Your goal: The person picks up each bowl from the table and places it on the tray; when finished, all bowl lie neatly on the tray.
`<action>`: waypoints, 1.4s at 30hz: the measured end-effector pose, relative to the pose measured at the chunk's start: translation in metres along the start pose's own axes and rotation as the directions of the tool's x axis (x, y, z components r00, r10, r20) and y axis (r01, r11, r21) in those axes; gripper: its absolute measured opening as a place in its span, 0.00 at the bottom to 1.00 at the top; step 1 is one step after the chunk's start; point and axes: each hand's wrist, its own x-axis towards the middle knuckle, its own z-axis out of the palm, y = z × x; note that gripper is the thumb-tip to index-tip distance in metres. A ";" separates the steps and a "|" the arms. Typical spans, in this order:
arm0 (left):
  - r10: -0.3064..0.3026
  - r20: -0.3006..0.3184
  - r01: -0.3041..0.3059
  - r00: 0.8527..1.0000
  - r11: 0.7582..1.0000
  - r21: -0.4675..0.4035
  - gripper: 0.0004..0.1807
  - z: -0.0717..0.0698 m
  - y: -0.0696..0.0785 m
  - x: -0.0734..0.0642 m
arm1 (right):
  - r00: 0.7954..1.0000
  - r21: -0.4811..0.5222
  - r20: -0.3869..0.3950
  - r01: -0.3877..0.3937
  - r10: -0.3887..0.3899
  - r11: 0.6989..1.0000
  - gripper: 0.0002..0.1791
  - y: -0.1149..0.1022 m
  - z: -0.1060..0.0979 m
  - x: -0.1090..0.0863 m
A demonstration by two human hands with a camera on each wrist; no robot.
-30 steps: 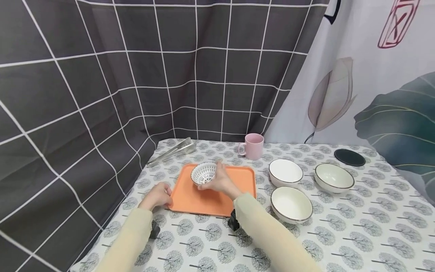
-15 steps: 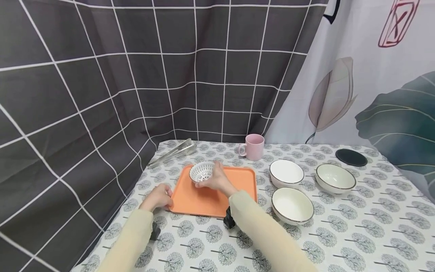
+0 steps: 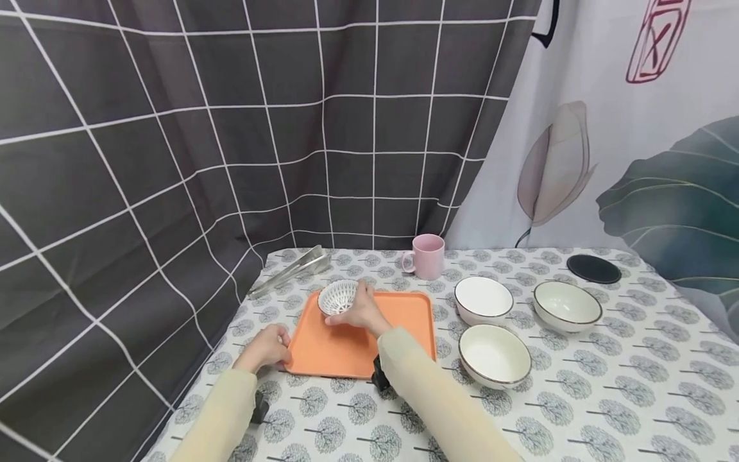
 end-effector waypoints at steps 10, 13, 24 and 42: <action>-0.009 0.006 0.010 1.000 1.000 -0.022 0.16 0.009 -0.005 0.002 | 0.999 -0.094 0.039 -0.032 0.036 0.995 0.77 0.001 -0.013 -0.005; -0.011 0.005 0.011 1.000 1.000 -0.024 0.17 0.008 -0.006 0.003 | 0.999 -0.159 0.039 -0.016 0.023 0.987 0.74 -0.007 -0.025 -0.006; 0.013 0.008 -0.013 1.000 1.000 0.012 0.15 0.001 -0.004 0.001 | 0.998 -0.106 -0.016 -0.062 0.061 0.992 0.62 -0.008 -0.045 -0.022; -0.006 0.012 0.006 1.000 1.000 0.005 0.14 0.001 -0.001 0.001 | 0.999 0.024 -0.035 -0.029 0.030 0.999 0.55 0.001 -0.061 -0.049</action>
